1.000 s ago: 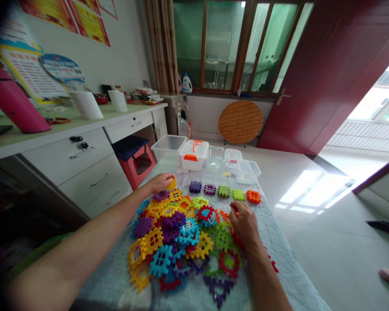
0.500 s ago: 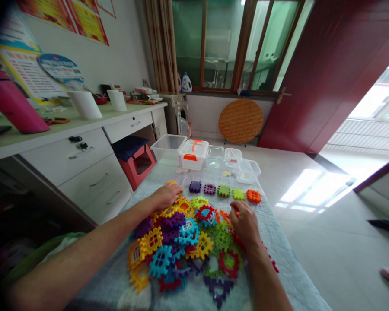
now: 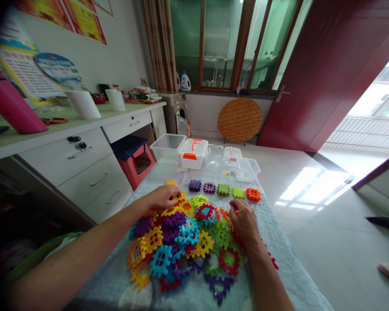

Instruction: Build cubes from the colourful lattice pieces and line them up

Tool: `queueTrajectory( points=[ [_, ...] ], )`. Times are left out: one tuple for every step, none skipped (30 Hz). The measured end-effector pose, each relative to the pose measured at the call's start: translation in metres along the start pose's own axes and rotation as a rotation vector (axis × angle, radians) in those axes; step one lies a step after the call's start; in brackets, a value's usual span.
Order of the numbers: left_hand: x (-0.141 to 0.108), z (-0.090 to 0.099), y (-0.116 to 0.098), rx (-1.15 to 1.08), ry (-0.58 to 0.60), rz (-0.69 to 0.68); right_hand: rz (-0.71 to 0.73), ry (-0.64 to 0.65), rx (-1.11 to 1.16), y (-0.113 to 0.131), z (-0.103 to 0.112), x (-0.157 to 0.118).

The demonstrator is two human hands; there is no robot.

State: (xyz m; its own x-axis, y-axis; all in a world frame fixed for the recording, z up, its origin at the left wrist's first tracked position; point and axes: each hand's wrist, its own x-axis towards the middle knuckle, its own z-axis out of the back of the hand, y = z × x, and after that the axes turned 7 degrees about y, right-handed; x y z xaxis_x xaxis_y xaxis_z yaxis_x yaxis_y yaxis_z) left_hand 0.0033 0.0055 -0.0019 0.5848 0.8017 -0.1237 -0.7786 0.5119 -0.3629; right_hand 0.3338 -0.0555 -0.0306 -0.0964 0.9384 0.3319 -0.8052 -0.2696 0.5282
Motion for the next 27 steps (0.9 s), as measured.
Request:
queueTrajectory(
  points=[
    [0.000, 0.000, 0.000, -0.016, -0.011, 0.010, -0.001, 0.000, 0.000, 0.001, 0.000, 0.000],
    [0.001, 0.001, 0.001, -0.035, -0.027, 0.020, -0.003, 0.000, 0.000, 0.001, 0.001, 0.000],
    [0.001, 0.002, 0.004, -0.058, -0.050, 0.031, -0.003, 0.001, 0.000, 0.002, 0.001, 0.000],
    [0.002, 0.003, 0.008, -0.087, -0.082, 0.048, -0.004, 0.000, 0.001, 0.002, 0.002, 0.000],
    [0.003, 0.004, 0.013, -0.121, -0.125, 0.076, -0.005, -0.001, 0.003, 0.003, 0.002, 0.000],
    [0.004, 0.006, 0.020, -0.159, -0.180, 0.119, -0.005, -0.002, 0.005, 0.003, 0.003, 0.000],
    [0.006, 0.007, 0.026, -0.194, -0.241, 0.176, -0.004, -0.003, 0.007, 0.003, 0.003, 0.001],
    [0.008, 0.007, 0.033, -0.223, -0.303, 0.237, -0.005, -0.003, 0.008, 0.003, 0.003, 0.001],
    [0.011, 0.008, 0.040, -0.243, -0.357, 0.297, -0.005, -0.003, 0.008, 0.002, 0.003, 0.001],
    [0.013, 0.008, 0.047, -0.249, -0.395, 0.345, -0.004, -0.003, 0.007, 0.002, 0.002, 0.001],
    [0.016, 0.008, 0.052, -0.249, -0.421, 0.382, -0.003, -0.003, 0.005, 0.001, 0.002, 0.001],
    [0.018, 0.007, 0.057, -0.243, -0.434, 0.412, -0.004, -0.005, 0.003, 0.001, 0.002, 0.001],
    [0.021, 0.006, 0.060, -0.235, -0.438, 0.436, -0.004, -0.006, 0.002, 0.000, 0.001, 0.001],
    [0.023, 0.004, 0.063, -0.226, -0.439, 0.459, -0.003, -0.007, 0.003, 0.000, 0.001, 0.001],
    [0.025, 0.002, 0.065, -0.212, -0.438, 0.480, -0.002, -0.007, 0.004, 0.000, 0.001, 0.001],
    [0.026, 0.000, 0.065, -0.193, -0.433, 0.496, -0.002, -0.006, 0.005, 0.001, 0.002, 0.001],
    [0.027, -0.001, 0.066, -0.168, -0.428, 0.508, 0.000, -0.004, 0.006, 0.001, 0.002, 0.001],
    [0.028, -0.002, 0.066, -0.137, -0.424, 0.515, 0.001, -0.004, 0.006, 0.001, 0.002, 0.001],
    [0.028, -0.003, 0.066, -0.104, -0.422, 0.518, 0.002, -0.003, 0.006, 0.002, 0.003, 0.001],
    [0.027, -0.004, 0.066, -0.071, -0.419, 0.518, 0.002, -0.002, 0.005, 0.002, 0.003, 0.001],
    [0.027, -0.004, 0.066, -0.041, -0.411, 0.513, 0.000, -0.001, 0.005, 0.003, 0.003, 0.000],
    [0.026, -0.003, 0.067, -0.016, -0.394, 0.502, -0.003, -0.001, 0.005, 0.003, 0.003, 0.000],
    [0.026, -0.003, 0.068, 0.001, -0.365, 0.483, -0.006, 0.000, 0.003, 0.003, 0.003, 0.000],
    [0.025, -0.002, 0.069, 0.014, -0.326, 0.457, -0.010, 0.001, 0.000, 0.002, 0.003, 0.000],
    [0.025, -0.002, 0.070, 0.023, -0.279, 0.426, -0.011, 0.002, -0.003, 0.002, 0.003, 0.000],
    [0.025, -0.001, 0.071, 0.031, -0.232, 0.393, -0.011, 0.002, -0.005, 0.001, 0.003, 0.000],
    [0.025, 0.000, 0.072, 0.040, -0.189, 0.363, -0.009, 0.005, -0.006, 0.001, 0.003, 0.000]
  ],
)
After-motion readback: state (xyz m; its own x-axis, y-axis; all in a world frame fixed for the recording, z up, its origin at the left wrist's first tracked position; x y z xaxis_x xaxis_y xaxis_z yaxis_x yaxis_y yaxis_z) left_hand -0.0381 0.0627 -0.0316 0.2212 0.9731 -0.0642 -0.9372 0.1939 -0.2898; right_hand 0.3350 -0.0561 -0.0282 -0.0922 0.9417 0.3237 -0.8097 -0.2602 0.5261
